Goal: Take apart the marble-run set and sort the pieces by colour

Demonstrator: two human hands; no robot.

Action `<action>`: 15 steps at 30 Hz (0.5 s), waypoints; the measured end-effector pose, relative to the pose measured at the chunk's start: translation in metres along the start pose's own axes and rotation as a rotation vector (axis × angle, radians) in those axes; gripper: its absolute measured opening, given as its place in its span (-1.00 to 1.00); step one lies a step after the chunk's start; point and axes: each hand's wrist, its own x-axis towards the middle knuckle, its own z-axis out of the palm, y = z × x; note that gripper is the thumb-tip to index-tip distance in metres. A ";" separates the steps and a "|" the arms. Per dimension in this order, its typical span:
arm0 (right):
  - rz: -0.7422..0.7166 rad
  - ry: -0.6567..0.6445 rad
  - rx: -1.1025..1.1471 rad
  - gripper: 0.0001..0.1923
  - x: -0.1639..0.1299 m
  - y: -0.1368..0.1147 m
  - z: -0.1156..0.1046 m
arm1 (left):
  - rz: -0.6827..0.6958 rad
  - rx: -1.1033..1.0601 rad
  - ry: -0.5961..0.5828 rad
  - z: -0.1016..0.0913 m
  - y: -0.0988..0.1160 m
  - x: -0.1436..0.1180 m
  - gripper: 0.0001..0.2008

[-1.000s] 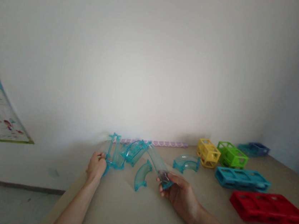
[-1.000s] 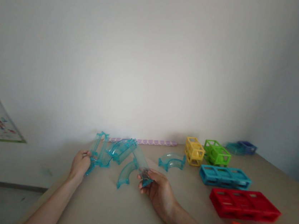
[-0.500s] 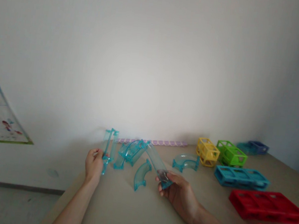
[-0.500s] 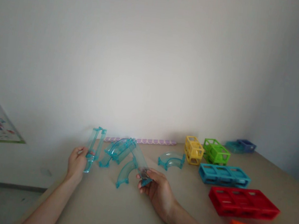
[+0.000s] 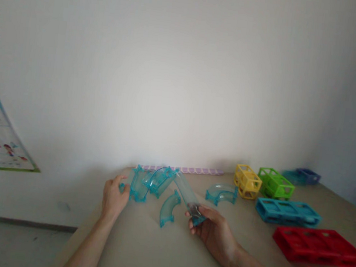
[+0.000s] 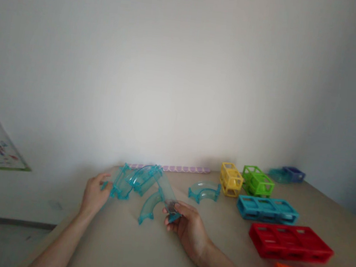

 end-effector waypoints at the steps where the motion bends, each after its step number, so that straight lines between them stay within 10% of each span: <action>1: -0.002 -0.002 -0.001 -0.78 0.000 0.000 0.000 | 0.052 0.008 -0.010 -0.003 0.005 -0.002 -0.75; 8: 0.004 0.009 0.010 -0.79 0.000 -0.001 0.000 | 0.367 0.369 -0.188 -0.003 0.040 -0.032 -0.76; 15: 0.013 0.008 0.015 -0.79 0.000 -0.002 0.001 | 0.207 0.103 -0.082 0.016 0.037 -0.031 -0.82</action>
